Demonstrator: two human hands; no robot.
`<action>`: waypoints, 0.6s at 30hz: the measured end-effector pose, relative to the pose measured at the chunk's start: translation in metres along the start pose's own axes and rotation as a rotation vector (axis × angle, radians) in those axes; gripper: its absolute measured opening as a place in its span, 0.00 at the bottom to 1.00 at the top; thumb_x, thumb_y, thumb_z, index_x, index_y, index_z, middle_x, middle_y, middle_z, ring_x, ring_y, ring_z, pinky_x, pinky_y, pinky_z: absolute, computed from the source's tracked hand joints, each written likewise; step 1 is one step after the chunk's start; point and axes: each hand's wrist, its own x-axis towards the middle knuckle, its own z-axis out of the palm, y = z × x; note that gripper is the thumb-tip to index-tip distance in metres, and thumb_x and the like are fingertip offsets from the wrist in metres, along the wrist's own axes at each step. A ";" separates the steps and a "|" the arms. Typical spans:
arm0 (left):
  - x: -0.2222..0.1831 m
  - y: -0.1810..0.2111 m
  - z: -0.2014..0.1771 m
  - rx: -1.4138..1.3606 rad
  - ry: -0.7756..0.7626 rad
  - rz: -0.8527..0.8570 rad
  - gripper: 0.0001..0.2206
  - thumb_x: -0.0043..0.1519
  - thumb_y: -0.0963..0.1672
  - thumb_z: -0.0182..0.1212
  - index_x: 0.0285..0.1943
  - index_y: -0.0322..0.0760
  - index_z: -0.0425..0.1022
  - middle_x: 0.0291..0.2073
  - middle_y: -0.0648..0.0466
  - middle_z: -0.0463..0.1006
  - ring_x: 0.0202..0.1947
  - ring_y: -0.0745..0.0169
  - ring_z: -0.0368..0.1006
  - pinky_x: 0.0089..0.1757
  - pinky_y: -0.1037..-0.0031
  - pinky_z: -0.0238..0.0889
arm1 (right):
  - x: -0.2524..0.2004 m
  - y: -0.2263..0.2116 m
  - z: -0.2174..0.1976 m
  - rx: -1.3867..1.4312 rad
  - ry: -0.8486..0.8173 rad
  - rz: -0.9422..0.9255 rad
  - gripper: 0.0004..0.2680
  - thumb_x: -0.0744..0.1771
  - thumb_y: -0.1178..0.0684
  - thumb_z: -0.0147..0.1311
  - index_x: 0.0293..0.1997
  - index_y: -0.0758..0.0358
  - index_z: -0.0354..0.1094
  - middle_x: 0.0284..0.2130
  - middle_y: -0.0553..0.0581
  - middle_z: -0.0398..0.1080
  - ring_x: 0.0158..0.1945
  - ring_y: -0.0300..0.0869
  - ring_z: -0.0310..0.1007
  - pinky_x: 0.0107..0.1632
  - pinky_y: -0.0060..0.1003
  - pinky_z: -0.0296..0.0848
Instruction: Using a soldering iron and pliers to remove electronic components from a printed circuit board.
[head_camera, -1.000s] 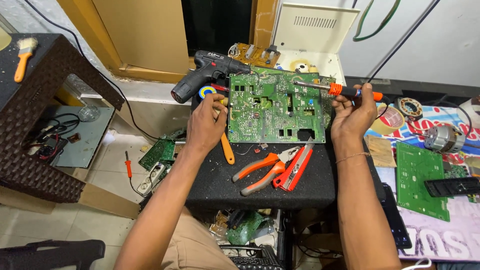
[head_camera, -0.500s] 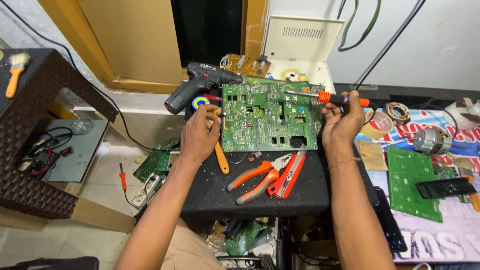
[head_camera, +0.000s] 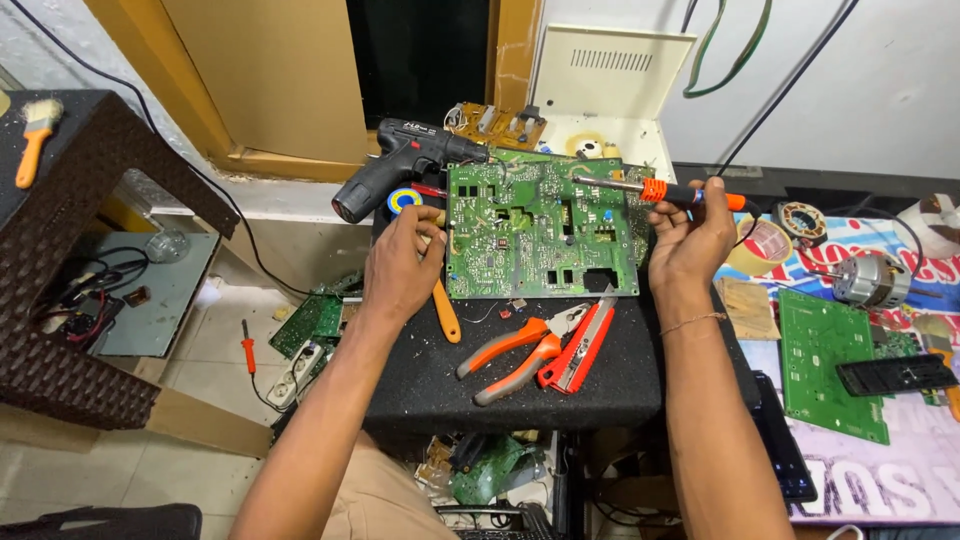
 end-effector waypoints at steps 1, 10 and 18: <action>0.000 0.001 -0.001 0.000 -0.001 -0.003 0.11 0.62 0.40 0.63 0.54 0.39 0.75 0.37 0.52 0.83 0.35 0.51 0.78 0.36 0.58 0.72 | -0.001 0.000 0.001 -0.002 0.001 0.002 0.11 0.67 0.45 0.59 0.40 0.64 0.69 0.28 0.57 0.68 0.22 0.48 0.78 0.25 0.38 0.84; -0.001 -0.009 0.006 0.001 0.028 0.026 0.11 0.61 0.40 0.64 0.53 0.40 0.75 0.36 0.51 0.84 0.40 0.43 0.78 0.40 0.54 0.72 | 0.012 0.008 -0.009 -0.020 -0.028 0.027 0.11 0.67 0.43 0.59 0.40 0.60 0.70 0.29 0.53 0.67 0.24 0.44 0.78 0.27 0.35 0.85; 0.003 -0.003 0.000 -0.043 -0.136 -0.116 0.10 0.67 0.43 0.56 0.56 0.42 0.68 0.44 0.55 0.81 0.44 0.52 0.79 0.41 0.56 0.73 | -0.014 -0.012 0.011 -0.037 0.031 0.061 0.08 0.67 0.46 0.57 0.37 0.57 0.70 0.23 0.54 0.68 0.24 0.41 0.71 0.29 0.33 0.69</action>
